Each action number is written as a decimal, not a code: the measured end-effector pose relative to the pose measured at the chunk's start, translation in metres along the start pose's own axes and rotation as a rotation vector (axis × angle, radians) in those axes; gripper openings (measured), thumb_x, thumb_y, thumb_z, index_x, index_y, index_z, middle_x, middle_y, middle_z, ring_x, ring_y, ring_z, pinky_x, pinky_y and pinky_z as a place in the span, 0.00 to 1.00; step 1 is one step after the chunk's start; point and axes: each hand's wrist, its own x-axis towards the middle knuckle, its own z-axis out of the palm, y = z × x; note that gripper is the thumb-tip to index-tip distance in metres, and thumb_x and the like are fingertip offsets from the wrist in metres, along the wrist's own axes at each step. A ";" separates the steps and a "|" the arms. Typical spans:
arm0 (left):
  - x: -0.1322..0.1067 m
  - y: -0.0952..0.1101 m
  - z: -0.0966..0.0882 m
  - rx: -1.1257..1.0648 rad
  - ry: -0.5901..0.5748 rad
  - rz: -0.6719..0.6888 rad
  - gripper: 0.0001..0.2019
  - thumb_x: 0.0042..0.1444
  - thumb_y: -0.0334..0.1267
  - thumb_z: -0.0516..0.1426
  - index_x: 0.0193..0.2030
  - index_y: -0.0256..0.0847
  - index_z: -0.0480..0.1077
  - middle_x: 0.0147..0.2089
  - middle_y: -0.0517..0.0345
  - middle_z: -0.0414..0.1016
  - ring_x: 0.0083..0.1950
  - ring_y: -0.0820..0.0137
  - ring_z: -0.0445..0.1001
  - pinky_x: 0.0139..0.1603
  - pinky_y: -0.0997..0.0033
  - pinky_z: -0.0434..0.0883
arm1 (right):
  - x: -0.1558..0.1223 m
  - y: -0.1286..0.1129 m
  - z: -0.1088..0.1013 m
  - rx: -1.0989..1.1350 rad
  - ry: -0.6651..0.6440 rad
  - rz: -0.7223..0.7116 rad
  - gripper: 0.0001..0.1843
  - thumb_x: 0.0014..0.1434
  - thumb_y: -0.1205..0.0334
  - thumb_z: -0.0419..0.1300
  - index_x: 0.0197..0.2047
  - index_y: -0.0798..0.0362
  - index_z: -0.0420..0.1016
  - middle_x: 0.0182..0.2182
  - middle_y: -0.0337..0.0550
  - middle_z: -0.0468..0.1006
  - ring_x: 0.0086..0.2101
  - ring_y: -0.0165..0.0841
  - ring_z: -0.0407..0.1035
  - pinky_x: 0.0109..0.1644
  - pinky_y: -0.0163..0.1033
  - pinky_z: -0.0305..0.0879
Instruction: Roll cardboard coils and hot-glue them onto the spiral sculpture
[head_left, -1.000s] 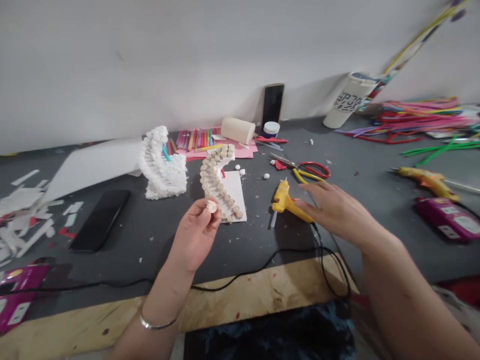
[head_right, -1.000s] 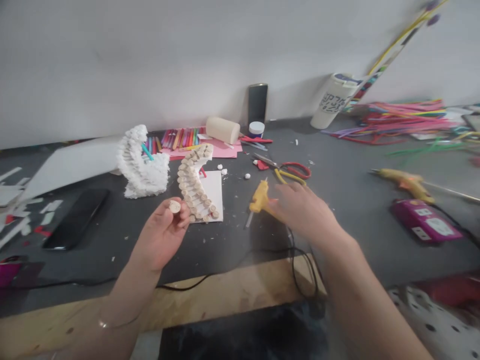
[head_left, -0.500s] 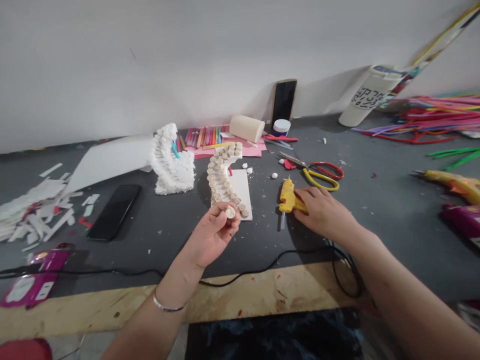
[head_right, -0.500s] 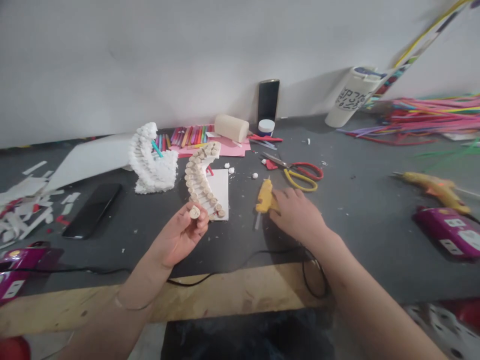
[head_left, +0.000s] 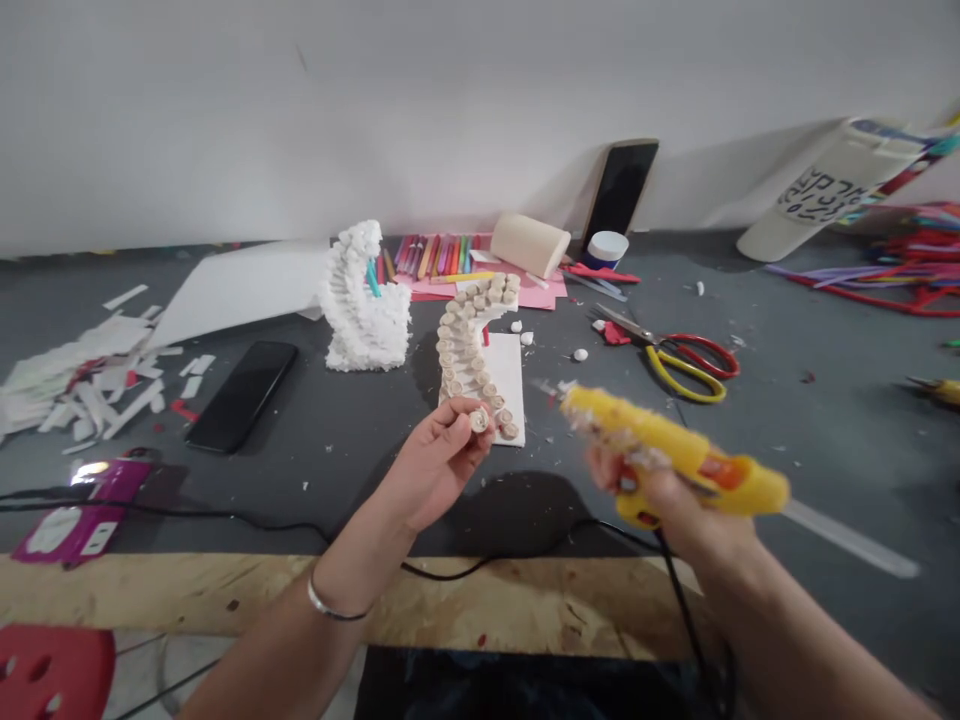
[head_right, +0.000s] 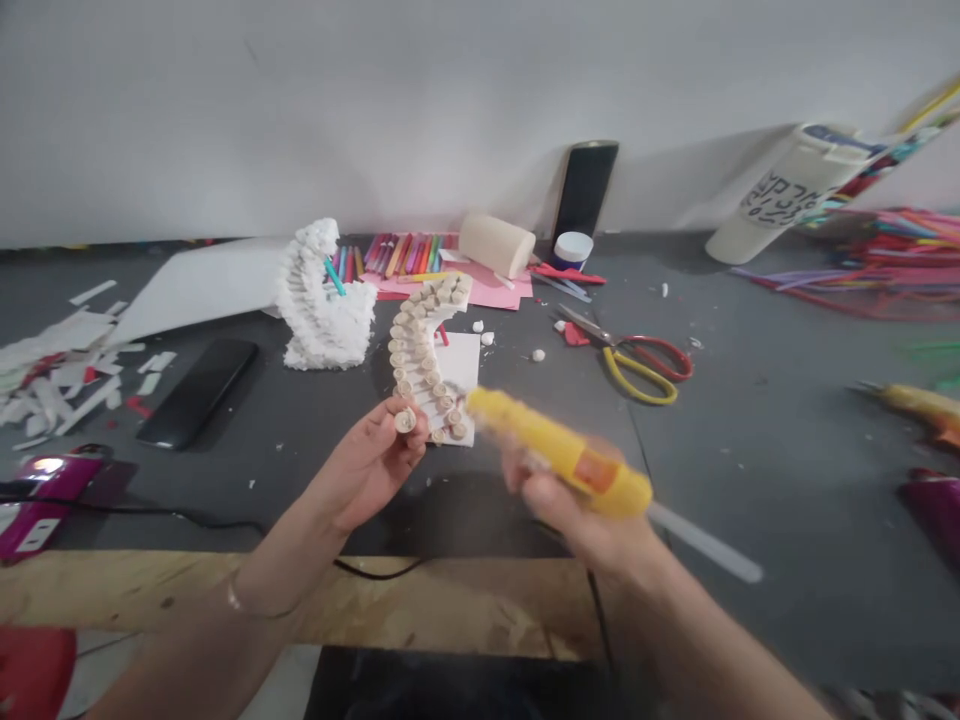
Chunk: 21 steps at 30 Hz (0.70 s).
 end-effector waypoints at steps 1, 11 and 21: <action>0.000 0.000 0.001 0.008 0.015 0.014 0.13 0.46 0.39 0.70 0.35 0.36 0.76 0.32 0.58 0.74 0.31 0.79 0.70 0.34 0.82 0.68 | -0.001 -0.003 0.008 -0.052 -0.052 -0.052 0.18 0.65 0.47 0.51 0.29 0.50 0.67 0.23 0.39 0.69 0.24 0.32 0.65 0.27 0.38 0.61; 0.001 -0.002 0.000 0.098 0.034 0.020 0.13 0.44 0.42 0.70 0.34 0.38 0.77 0.31 0.61 0.76 0.28 0.82 0.71 0.34 0.84 0.69 | -0.001 0.005 0.027 -0.502 -0.102 -0.304 0.21 0.68 0.53 0.49 0.23 0.50 0.60 0.17 0.36 0.65 0.18 0.28 0.59 0.24 0.37 0.55; 0.001 -0.003 0.000 0.130 0.012 0.029 0.12 0.46 0.42 0.70 0.34 0.39 0.77 0.32 0.61 0.75 0.30 0.81 0.71 0.33 0.84 0.68 | -0.005 0.006 0.030 -0.605 -0.122 -0.234 0.21 0.65 0.54 0.51 0.22 0.50 0.54 0.15 0.33 0.60 0.17 0.25 0.56 0.22 0.34 0.51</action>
